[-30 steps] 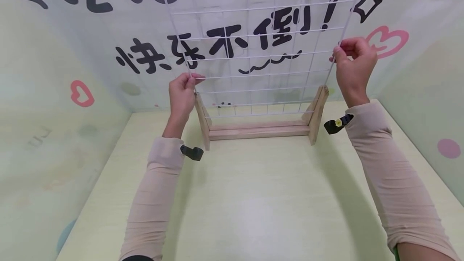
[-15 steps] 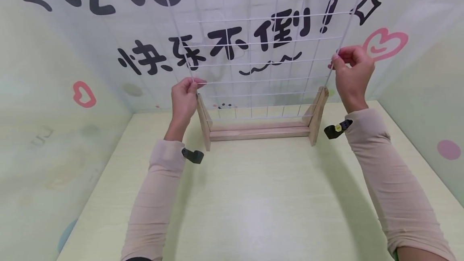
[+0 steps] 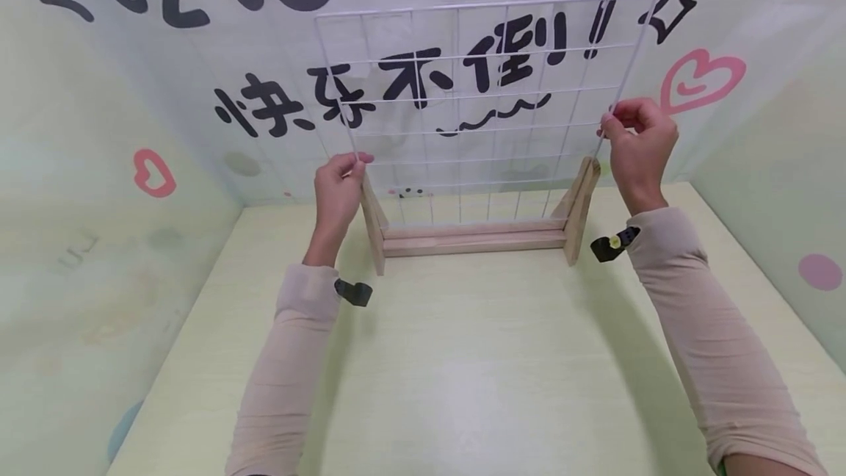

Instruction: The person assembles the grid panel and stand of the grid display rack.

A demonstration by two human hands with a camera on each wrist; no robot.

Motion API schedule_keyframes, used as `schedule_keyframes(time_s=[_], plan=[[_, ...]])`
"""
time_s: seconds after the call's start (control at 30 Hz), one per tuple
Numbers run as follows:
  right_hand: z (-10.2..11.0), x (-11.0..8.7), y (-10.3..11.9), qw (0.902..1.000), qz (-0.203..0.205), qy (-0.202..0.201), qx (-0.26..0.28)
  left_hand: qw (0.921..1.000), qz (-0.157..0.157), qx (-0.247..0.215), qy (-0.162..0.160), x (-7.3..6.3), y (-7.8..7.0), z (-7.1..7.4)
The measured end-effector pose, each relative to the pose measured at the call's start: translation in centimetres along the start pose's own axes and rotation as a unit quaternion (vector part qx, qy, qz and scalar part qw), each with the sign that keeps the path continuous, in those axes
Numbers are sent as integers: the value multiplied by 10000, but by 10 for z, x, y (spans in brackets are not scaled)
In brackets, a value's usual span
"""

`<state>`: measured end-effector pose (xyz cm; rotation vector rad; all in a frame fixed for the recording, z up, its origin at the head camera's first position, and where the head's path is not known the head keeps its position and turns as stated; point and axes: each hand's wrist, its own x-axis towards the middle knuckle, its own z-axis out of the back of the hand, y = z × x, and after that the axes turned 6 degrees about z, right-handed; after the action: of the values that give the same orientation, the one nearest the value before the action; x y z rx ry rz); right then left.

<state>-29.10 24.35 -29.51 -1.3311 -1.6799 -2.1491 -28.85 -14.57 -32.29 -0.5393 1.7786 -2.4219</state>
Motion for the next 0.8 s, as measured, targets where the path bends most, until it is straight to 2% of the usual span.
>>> schedule_keyframes(time_s=[0.27,0.57,0.8], plan=[[2,-10,-9,9989,68,301,-339,9999,-103,-17,117,-4,12,4],[4,-13,-15,9995,65,249,-165,9991,-54,-97,401,-3,15,4],[7,-11,-19,9992,28,388,-101,9969,82,-263,740,-2,16,9]])
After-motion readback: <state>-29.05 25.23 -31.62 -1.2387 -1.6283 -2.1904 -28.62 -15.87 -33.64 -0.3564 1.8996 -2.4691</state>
